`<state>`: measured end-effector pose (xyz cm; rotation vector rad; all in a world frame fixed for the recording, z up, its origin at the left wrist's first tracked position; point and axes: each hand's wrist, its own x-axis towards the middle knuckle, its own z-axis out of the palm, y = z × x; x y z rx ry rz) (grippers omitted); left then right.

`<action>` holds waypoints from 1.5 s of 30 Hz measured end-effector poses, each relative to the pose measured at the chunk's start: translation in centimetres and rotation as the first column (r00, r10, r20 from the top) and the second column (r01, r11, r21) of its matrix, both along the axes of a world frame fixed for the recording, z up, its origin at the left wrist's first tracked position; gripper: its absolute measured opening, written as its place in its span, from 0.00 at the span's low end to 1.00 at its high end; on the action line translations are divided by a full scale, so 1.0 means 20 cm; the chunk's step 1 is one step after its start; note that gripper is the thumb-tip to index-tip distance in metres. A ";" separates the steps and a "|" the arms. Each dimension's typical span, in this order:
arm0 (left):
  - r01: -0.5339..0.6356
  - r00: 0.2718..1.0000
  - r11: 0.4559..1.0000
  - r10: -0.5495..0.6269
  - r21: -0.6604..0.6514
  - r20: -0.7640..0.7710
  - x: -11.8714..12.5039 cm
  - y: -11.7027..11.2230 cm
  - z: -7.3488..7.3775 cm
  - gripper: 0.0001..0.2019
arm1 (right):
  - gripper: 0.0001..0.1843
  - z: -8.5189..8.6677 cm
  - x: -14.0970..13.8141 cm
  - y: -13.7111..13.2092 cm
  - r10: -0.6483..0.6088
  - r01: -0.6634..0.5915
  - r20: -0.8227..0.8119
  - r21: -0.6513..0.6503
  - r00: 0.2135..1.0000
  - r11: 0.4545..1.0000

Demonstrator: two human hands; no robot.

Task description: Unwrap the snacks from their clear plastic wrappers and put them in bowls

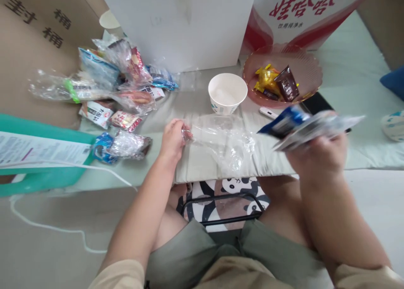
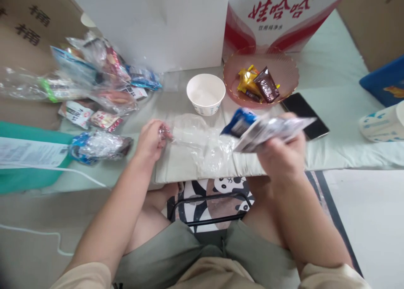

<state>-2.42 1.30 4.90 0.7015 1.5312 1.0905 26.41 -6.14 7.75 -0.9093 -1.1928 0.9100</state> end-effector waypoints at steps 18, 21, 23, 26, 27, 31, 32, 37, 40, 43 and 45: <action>0.195 0.980 0.980 -0.196 -0.026 -0.026 -0.01 -0.02 0.03 0.06 | 0.27 0.23 0.23 0.50 -0.215 0.627 0.936 -0.009 0.280 0.779; 0.250 0.966 0.968 -0.251 -0.029 -0.064 -0.02 -0.02 0.03 0.06 | 0.13 0.18 0.13 0.35 -0.368 0.441 0.819 0.160 0.440 0.883; 0.295 0.950 0.955 -0.296 -0.026 -0.097 -0.04 -0.01 0.02 0.06 | 0.05 0.09 0.00 0.23 -0.289 0.230 0.757 0.187 0.586 0.955; 0.322 0.938 0.947 -0.319 -0.005 -0.137 -0.09 0.00 0.00 0.08 | 0.05 -0.10 -0.20 0.10 -0.019 -0.136 0.764 0.140 0.645 0.981; 0.314 0.939 0.949 -0.307 0.022 -0.154 -0.11 0.01 -0.01 0.10 | 0.06 -0.17 -0.25 0.07 0.070 -0.238 0.776 0.106 0.627 0.965; 0.223 0.924 0.917 -0.092 0.330 -0.370 -0.21 -0.01 -0.04 0.17 | 0.15 -0.33 -0.37 0.00 0.160 -0.297 0.896 -0.034 0.413 0.954; 0.201 0.893 0.880 0.015 0.430 -0.449 -0.21 -0.03 -0.05 0.17 | 0.18 -0.34 -0.39 -0.02 0.150 -0.249 0.918 -0.058 0.367 0.967; 0.528 0.639 0.641 0.132 0.557 -0.758 -0.04 -0.23 0.00 0.14 | 0.22 -0.33 -0.50 -0.09 0.096 -0.060 0.964 -0.083 0.249 0.995; 0.805 0.448 0.432 0.006 0.407 -0.894 0.11 -0.33 0.04 0.18 | 0.20 -0.34 -0.58 -0.13 0.082 -0.028 0.967 -0.078 0.243 0.997; 0.903 0.286 0.364 -0.113 0.229 -0.951 0.15 -0.34 0.05 0.16 | 0.18 -0.35 -0.61 -0.15 0.094 -0.028 0.962 -0.090 0.256 0.996; 0.892 0.268 0.413 -0.152 0.185 -0.951 0.10 -0.31 0.05 0.14 | 0.19 -0.34 -0.60 -0.15 0.115 -0.026 0.961 -0.112 0.251 0.993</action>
